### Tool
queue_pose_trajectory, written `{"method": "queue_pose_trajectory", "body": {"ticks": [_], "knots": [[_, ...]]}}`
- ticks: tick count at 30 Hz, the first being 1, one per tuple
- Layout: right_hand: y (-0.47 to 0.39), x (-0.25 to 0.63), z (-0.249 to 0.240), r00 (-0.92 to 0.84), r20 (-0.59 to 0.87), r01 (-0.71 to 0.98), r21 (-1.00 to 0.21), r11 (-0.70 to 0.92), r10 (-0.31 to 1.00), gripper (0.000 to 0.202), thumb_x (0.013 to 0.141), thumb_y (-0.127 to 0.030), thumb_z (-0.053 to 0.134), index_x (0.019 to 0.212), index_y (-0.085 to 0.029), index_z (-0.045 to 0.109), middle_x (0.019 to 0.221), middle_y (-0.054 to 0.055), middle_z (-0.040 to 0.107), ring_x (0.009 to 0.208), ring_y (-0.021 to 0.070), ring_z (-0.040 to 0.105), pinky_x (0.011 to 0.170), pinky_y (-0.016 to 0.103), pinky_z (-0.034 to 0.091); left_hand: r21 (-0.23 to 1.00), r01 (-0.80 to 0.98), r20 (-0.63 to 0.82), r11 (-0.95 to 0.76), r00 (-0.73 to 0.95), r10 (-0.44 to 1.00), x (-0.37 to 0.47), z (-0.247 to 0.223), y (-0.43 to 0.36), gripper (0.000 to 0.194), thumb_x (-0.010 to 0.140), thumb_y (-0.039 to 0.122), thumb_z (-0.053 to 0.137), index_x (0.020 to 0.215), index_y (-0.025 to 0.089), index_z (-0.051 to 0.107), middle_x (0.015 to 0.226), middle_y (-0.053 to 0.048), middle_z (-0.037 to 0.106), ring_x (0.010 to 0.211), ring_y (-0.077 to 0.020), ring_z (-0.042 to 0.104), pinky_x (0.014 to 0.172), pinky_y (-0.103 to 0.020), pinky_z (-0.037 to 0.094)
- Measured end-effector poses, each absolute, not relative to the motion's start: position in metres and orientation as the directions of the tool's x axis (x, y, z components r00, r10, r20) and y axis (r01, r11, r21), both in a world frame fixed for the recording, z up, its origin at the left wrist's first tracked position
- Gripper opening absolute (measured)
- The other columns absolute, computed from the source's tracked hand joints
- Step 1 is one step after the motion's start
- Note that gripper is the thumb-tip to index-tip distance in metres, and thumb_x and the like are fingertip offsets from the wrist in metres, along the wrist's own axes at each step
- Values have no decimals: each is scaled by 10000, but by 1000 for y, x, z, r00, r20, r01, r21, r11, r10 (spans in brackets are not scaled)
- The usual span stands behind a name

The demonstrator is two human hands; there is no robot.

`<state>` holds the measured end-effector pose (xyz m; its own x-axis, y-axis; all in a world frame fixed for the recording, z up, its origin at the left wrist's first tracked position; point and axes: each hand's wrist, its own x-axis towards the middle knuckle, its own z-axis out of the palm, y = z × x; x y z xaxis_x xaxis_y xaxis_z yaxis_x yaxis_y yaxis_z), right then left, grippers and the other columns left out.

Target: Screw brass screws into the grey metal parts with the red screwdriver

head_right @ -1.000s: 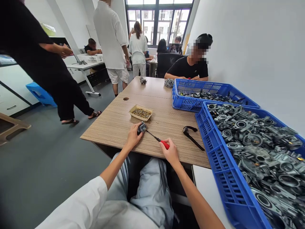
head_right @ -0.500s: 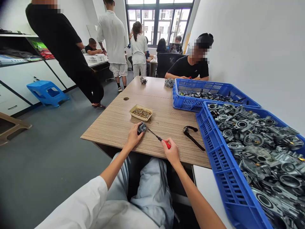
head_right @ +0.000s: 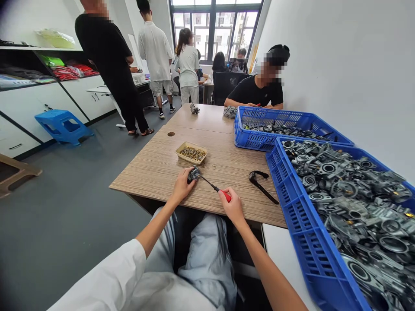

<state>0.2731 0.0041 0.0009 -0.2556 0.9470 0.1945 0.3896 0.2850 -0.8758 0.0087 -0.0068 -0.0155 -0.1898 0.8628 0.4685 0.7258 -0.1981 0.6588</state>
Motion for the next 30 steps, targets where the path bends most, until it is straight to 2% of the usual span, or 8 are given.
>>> {"method": "queue_pose_trajectory", "body": {"ticks": [20,30], "knots": [[3,272,3,-264,200,410,-862,298,943,403,944,-634,583,828,-251,544,580,-23,576,553,191,537,574,305,430,648,735,474,-200,-184,861,9,-15,-7,585,893,138,641,1447,267,502,1388,-92,606,1298,-288,551,1121,-499,476],[1,271,6,-261,270,458,-811,365,927,330,935,-560,614,902,-232,595,736,19,677,663,207,601,661,314,447,641,743,475,-193,-186,860,9,-16,-6,576,902,158,643,1450,268,506,1388,-94,611,1294,-294,553,1111,-496,481]]}}
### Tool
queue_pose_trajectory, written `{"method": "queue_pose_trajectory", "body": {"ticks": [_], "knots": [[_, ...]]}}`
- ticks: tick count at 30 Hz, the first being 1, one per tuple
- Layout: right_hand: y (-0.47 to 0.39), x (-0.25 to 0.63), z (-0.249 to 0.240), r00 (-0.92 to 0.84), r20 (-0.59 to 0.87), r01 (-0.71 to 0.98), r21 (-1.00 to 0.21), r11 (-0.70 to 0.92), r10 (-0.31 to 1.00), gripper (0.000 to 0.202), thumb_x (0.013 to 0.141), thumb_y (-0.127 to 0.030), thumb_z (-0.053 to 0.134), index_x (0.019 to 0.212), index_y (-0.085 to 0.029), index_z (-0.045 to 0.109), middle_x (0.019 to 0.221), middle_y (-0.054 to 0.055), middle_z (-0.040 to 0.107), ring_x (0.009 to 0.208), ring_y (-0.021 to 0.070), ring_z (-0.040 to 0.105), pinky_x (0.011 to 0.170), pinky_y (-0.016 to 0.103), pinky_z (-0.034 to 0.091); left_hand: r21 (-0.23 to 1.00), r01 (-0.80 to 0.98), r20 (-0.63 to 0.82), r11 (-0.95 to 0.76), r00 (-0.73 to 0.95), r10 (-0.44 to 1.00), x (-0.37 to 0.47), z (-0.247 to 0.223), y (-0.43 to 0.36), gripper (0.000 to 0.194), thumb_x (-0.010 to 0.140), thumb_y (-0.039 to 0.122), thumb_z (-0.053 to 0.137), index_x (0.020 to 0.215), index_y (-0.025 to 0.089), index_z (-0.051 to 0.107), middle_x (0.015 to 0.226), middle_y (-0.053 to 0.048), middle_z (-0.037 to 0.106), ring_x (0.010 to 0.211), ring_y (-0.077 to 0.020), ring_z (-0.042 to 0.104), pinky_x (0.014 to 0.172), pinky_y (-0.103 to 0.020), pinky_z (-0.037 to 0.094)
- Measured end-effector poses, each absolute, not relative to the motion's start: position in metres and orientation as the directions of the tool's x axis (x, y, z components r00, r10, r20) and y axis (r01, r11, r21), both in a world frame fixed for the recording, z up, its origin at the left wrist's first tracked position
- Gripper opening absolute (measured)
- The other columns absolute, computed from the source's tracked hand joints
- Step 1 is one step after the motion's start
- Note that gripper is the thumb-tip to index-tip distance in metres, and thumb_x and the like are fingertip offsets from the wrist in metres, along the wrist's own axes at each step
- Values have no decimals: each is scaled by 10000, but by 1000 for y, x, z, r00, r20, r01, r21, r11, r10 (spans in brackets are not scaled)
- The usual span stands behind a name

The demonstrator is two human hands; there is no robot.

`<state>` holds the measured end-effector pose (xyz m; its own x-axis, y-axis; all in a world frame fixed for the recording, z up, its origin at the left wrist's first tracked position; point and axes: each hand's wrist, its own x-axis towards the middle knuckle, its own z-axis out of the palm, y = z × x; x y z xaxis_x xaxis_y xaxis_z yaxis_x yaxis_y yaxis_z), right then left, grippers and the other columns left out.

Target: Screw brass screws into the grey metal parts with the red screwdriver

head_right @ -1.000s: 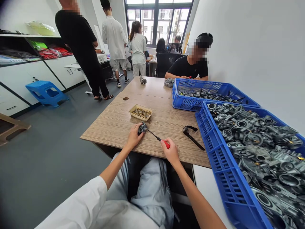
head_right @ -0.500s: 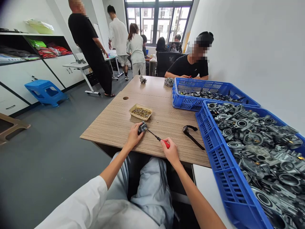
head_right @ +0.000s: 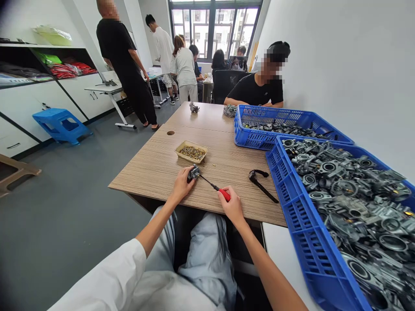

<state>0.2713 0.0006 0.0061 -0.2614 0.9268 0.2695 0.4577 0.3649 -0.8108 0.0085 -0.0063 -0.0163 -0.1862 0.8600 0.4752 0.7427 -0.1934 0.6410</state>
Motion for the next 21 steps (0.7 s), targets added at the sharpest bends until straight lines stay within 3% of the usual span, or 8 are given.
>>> {"method": "queue_pose_trajectory", "body": {"ticks": [10,13,18,21], "knots": [[0,269,8,-261,179,451,-847,283,949,393,956,-591,560,782,-240,588,569,-2,611,527,195,564,572,313,437,645,741,472,-186,-195,860,9,-15,-6,611,867,107,650,1441,259,507,1397,-88,611,1297,-292,543,1123,-493,475],[0,269,6,-266,224,482,-811,330,938,386,968,-590,544,829,-235,609,655,20,666,605,214,614,622,320,453,662,727,469,-181,-213,857,9,-15,-7,599,865,114,659,1428,256,514,1386,-87,617,1291,-289,550,1122,-491,477],[-3,270,-3,-340,312,542,-706,456,887,304,964,-508,607,1095,-234,594,865,47,734,792,255,688,780,352,492,682,710,467,-176,-236,852,10,-14,-7,571,876,141,660,1419,257,524,1373,-96,620,1291,-289,562,1115,-494,483],[-7,269,-10,-379,350,613,-599,516,857,275,1002,-488,560,1102,-238,611,984,85,756,886,274,708,792,351,482,687,704,473,-180,-244,847,10,-13,-8,553,883,149,656,1411,252,531,1363,-105,621,1281,-290,572,1114,-497,480]]}}
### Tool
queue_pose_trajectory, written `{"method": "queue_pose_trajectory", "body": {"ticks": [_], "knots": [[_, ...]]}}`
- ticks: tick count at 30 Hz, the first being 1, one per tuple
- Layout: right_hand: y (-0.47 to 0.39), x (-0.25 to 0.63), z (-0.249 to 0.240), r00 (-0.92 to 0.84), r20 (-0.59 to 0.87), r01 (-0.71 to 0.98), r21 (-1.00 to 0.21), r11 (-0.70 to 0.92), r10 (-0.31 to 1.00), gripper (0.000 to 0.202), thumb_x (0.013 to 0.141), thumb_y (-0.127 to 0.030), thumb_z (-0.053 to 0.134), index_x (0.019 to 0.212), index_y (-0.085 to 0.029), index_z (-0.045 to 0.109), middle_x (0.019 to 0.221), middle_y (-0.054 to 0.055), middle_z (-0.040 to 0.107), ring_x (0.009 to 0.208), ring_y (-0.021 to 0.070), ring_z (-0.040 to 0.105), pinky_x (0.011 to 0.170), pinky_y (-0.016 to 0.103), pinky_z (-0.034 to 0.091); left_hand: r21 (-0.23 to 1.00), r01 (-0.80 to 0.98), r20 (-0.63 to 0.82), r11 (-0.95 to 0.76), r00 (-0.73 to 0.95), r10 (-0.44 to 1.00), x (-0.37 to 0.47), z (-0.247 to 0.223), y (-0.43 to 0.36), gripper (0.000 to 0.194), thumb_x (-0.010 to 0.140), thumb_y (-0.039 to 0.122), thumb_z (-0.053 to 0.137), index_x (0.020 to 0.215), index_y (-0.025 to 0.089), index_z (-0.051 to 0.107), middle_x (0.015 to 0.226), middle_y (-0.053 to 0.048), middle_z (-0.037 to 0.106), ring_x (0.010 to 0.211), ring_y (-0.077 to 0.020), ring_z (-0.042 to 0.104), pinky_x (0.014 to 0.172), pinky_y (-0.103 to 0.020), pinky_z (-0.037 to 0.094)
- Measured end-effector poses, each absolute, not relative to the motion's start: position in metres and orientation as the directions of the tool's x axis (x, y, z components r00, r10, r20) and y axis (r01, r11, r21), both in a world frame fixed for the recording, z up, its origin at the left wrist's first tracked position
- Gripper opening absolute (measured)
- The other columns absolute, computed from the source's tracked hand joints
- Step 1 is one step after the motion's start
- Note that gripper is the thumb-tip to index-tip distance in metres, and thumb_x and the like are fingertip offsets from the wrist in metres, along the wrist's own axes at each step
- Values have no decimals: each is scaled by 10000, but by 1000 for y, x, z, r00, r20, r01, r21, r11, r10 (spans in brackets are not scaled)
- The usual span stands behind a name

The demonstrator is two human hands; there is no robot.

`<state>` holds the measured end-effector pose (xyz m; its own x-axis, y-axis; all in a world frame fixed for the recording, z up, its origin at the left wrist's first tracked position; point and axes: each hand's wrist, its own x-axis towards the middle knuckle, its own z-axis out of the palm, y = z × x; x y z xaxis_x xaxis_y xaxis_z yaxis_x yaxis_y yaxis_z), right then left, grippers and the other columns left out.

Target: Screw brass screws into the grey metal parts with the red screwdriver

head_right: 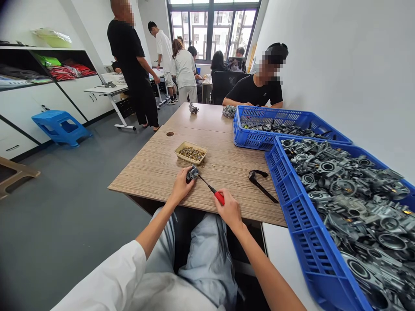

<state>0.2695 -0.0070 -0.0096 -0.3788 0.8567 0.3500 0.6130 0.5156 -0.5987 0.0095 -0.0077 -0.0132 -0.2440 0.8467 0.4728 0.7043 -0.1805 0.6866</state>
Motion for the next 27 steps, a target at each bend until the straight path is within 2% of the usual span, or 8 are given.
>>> {"method": "queue_pose_trajectory", "body": {"ticks": [3,5,8,13,17,23,27], "knots": [[-9,270,-12,-425,329,681,-497,537,843,331,1049,-502,472,981,-241,663,875,77,755,799,260,707,717,325,445,688,700,475,-189,-238,847,9,-13,-7,547,877,139,658,1399,239,530,1348,-106,629,1257,-284,582,1110,-491,478],[-10,270,-12,-434,309,697,-480,533,846,386,1070,-494,427,927,-239,680,798,63,742,744,245,698,681,312,421,686,701,471,-194,-225,853,9,-13,-7,542,873,137,661,1390,230,529,1340,-106,634,1250,-282,584,1112,-490,475],[-10,270,-10,-407,316,686,-513,516,857,365,1069,-489,447,967,-235,688,835,54,756,748,235,698,680,303,422,691,697,466,-194,-223,856,9,-14,-6,542,873,142,667,1390,228,527,1344,-104,634,1259,-283,581,1122,-489,467],[-10,269,-9,-345,391,605,-602,520,854,289,1044,-477,525,1049,-223,663,992,67,757,897,244,709,792,317,482,702,687,462,-185,-242,853,9,-16,-6,553,873,138,664,1399,236,528,1361,-97,629,1272,-283,573,1123,-482,470],[-8,268,-10,-341,444,586,-589,556,829,263,1032,-450,550,1097,-215,650,1045,82,735,946,255,702,832,343,507,696,694,470,-185,-245,848,9,-16,-6,574,862,117,656,1407,241,527,1363,-96,625,1274,-284,571,1126,-482,469],[-8,268,-11,-342,462,585,-577,570,818,256,1027,-429,553,1114,-213,659,1058,92,739,970,264,706,845,352,514,681,708,476,-185,-236,847,8,-15,-6,581,860,110,648,1413,237,526,1375,-100,620,1288,-291,557,1126,-486,468],[-8,269,-11,-351,390,615,-589,524,851,295,1034,-476,538,1033,-230,701,946,61,770,854,251,721,768,331,501,672,717,477,-186,-227,849,8,-15,-6,581,866,110,643,1420,238,522,1383,-96,616,1288,-290,552,1132,-483,464]]}}
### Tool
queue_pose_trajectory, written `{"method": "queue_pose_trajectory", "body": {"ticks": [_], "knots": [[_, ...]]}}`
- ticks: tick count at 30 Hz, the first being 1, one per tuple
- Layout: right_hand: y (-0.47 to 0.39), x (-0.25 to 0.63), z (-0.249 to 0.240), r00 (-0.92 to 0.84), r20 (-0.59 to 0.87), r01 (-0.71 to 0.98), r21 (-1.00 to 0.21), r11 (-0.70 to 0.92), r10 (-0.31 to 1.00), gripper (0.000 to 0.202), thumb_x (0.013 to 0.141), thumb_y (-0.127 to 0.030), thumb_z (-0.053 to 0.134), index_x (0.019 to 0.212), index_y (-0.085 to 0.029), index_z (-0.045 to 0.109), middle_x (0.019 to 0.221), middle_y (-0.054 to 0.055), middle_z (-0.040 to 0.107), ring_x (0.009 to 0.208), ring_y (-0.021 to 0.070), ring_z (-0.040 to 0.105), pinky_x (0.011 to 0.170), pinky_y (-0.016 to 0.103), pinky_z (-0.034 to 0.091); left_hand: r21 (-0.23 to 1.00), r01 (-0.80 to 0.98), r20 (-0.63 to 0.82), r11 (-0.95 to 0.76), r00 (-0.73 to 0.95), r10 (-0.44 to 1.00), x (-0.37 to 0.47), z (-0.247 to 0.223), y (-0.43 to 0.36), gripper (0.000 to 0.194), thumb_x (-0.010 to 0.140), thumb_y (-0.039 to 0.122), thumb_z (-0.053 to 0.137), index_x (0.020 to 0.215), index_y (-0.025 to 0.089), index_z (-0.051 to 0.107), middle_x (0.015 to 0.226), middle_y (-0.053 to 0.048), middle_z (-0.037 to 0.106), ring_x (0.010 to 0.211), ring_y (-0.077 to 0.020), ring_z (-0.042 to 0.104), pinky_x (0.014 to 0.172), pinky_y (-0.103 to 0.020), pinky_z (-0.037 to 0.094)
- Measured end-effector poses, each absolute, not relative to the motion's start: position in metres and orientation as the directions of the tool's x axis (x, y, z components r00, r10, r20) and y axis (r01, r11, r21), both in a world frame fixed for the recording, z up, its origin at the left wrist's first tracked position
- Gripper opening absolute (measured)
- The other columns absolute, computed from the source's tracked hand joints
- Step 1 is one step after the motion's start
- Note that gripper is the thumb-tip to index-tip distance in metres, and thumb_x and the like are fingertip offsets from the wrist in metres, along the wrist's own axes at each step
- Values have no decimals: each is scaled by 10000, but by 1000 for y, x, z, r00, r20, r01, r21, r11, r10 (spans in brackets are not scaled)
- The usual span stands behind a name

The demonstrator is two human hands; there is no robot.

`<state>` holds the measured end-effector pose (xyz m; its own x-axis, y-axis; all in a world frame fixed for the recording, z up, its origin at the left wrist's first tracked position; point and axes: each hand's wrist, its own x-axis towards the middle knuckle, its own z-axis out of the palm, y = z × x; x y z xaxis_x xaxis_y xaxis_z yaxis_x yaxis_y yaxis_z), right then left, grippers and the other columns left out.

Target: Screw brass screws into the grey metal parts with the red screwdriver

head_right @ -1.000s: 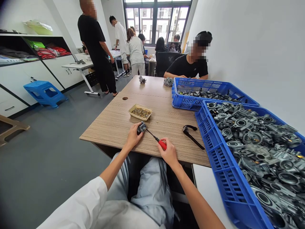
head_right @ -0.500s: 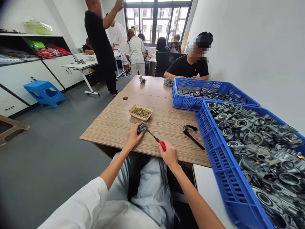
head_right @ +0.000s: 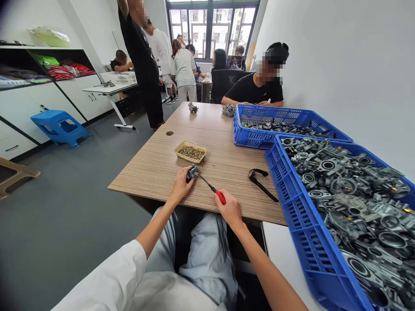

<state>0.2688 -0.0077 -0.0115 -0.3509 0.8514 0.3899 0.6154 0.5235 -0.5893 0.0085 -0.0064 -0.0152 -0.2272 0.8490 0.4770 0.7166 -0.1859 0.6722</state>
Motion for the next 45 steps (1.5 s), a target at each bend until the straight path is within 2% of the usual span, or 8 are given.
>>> {"method": "queue_pose_trajectory", "body": {"ticks": [4,9,14,32,39,45], "knots": [[-7,270,-12,-362,345,625,-599,500,866,339,1050,-502,506,1015,-240,719,910,47,778,828,250,726,747,325,487,674,715,474,-186,-226,851,9,-15,-7,580,868,112,647,1421,235,519,1389,-95,613,1289,-286,552,1134,-481,463],[-7,269,-10,-310,414,571,-638,516,856,320,1048,-477,512,1015,-219,697,943,70,768,860,252,718,783,333,509,682,707,473,-186,-233,850,9,-14,-8,582,869,114,647,1422,241,518,1375,-95,622,1282,-283,560,1131,-480,465],[-6,268,-10,-304,476,540,-627,561,825,288,1035,-459,539,1088,-209,674,1036,100,752,948,268,709,865,374,537,680,708,478,-189,-233,847,9,-14,-8,587,870,113,645,1426,253,520,1379,-93,621,1285,-286,559,1132,-483,466],[-7,268,-10,-339,466,549,-608,574,818,274,1036,-434,533,1134,-211,660,1094,114,733,1000,274,695,902,393,539,675,715,467,-181,-225,855,10,-11,-9,579,875,115,626,1430,243,519,1391,-98,613,1291,-293,551,1123,-494,470],[-8,269,-9,-347,440,548,-621,560,828,282,1032,-449,536,1113,-212,668,1079,107,740,984,272,700,881,380,530,660,729,473,-183,-214,855,9,-13,-9,579,886,117,628,1439,245,512,1398,-94,612,1292,-281,544,1131,-479,460],[-5,270,-6,-334,376,544,-673,502,865,309,1018,-484,547,1027,-221,709,972,74,771,876,254,713,801,342,516,632,755,475,-176,-199,857,9,-13,-8,576,902,120,609,1452,251,503,1402,-90,608,1280,-293,530,1125,-496,457]]}}
